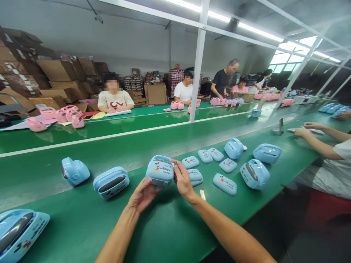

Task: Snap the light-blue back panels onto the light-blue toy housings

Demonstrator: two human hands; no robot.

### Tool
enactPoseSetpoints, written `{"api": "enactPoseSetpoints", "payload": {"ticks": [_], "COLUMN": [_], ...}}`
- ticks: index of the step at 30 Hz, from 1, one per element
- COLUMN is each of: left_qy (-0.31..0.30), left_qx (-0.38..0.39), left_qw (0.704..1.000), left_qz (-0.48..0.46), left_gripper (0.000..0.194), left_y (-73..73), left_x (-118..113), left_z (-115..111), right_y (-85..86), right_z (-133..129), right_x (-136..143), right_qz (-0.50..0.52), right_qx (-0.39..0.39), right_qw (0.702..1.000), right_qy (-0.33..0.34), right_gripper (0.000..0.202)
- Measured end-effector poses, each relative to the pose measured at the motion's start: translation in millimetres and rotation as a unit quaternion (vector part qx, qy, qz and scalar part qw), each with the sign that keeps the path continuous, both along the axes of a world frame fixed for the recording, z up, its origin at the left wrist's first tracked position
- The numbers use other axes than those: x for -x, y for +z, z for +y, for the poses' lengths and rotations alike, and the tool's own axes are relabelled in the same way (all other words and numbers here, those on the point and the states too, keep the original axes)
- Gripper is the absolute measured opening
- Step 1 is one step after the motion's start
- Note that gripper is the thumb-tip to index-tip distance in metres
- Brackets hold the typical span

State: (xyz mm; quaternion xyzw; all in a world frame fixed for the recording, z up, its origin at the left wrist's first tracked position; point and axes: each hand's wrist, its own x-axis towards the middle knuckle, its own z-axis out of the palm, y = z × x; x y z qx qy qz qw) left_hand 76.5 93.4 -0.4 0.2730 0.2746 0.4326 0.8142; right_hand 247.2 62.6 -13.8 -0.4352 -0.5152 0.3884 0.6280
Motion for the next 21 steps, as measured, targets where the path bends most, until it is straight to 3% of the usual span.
{"api": "enactPoseSetpoints", "payload": {"ticks": [3,6,8,11,15,21], "left_qy": [0.083,0.134,0.141,0.132,0.144,0.150], "left_qx": [0.004,0.026,0.045,0.099,0.132,0.123], "left_qw": [0.997,0.989,0.986,0.980,0.968,0.969], "left_qz": [-0.005,-0.050,-0.077,-0.111,-0.155,-0.152], "left_gripper": [0.053,0.055,0.058,0.055,0.047,0.040], "left_y": [-7.9,-14.7,-18.6,-22.2,-18.3,-6.2], "left_x": [-8.1,-15.6,-18.1,-19.3,-22.9,-30.1], "left_z": [13.0,23.1,25.4,22.1,13.4,7.0], "right_y": [-6.4,-12.6,-14.1,-10.9,-2.4,0.6], "right_z": [7.1,-0.5,-8.7,-19.9,-29.4,-34.0], "right_x": [17.3,26.6,27.9,23.4,18.2,19.8], "right_qz": [0.145,0.158,0.115,-0.026,-0.208,-0.257], "right_qx": [0.055,0.068,0.062,0.052,0.044,0.065], "right_qw": [0.987,0.981,0.988,0.998,0.977,0.964], "right_qy": [0.042,0.094,0.077,0.021,0.020,0.026], "right_gripper": [0.052,0.056,0.048,0.027,0.029,0.026]}}
